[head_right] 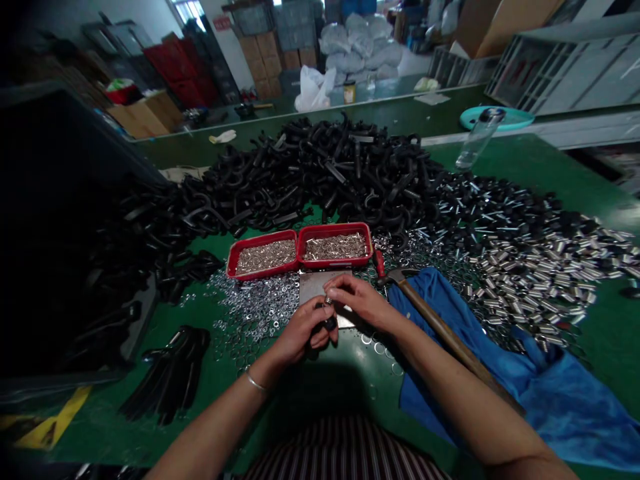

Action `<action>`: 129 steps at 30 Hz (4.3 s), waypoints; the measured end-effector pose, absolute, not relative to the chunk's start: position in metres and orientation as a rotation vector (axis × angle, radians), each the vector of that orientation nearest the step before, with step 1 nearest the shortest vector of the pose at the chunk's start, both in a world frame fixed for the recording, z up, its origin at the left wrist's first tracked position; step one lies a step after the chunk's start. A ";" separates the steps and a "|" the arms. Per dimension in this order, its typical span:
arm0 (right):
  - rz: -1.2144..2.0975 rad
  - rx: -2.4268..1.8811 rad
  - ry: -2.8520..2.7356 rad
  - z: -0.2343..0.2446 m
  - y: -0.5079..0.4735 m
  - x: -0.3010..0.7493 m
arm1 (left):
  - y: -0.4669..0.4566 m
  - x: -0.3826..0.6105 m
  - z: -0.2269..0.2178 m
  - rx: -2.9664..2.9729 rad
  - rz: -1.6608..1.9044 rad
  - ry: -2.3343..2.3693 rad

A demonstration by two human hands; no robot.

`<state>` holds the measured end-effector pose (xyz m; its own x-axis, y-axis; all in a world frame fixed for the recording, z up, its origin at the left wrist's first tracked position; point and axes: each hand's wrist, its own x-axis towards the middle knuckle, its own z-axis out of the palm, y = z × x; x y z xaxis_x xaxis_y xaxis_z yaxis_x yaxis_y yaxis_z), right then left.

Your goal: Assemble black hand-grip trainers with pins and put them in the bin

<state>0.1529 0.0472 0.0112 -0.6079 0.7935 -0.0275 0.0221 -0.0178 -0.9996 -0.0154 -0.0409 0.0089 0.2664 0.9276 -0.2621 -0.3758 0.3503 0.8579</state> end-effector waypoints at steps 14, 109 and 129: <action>0.394 -1.301 -2.578 -0.016 0.035 0.191 | 0.016 -0.019 -0.017 0.506 1.417 0.840; 0.861 -0.877 -2.178 0.027 0.022 0.154 | -0.006 -0.029 0.014 1.013 1.286 1.275; 1.557 -1.153 -1.850 0.028 0.032 0.128 | 0.002 -0.049 0.013 1.488 1.335 1.438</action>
<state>0.1276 0.0321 0.0278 -0.5437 0.8228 -0.1656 0.3037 0.0088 -0.9527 -0.0492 0.0017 0.0130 -0.1291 0.9680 0.2154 0.2869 -0.1714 0.9425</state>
